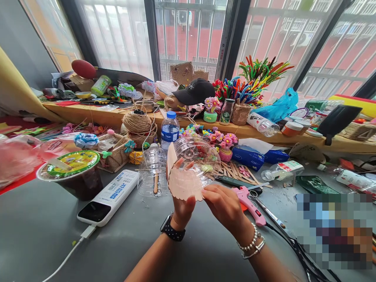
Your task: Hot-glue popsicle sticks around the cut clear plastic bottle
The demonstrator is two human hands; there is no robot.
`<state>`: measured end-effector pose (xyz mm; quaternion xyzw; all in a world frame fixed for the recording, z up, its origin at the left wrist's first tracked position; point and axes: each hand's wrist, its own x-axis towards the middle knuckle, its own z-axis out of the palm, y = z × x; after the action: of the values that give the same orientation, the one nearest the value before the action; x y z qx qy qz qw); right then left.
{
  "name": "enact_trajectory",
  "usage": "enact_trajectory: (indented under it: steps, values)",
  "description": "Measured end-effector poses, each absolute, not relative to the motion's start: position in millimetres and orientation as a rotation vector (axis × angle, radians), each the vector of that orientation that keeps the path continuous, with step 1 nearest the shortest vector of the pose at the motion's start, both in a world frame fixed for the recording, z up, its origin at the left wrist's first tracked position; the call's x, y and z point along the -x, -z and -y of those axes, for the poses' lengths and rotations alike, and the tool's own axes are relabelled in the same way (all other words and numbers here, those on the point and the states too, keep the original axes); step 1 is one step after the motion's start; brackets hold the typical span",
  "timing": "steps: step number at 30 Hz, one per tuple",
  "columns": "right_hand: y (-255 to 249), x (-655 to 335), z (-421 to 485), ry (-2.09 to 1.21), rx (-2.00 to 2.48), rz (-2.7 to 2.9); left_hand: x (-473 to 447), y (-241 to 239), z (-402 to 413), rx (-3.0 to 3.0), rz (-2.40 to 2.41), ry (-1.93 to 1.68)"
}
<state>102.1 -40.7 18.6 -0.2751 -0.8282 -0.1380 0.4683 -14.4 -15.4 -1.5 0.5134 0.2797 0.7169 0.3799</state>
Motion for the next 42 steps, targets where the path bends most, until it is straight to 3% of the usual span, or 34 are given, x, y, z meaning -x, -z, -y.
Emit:
enact_trajectory:
  steps: [22,42]
  values:
    - [-15.9,-102.7,37.0,0.339,0.709,2.03,12.1,1.7,12.9,-1.344,-0.552,-1.932]
    - [-16.5,-102.7,34.2,0.283,0.766,2.025,13.4,5.6,10.8,-1.311,-0.686,-1.821]
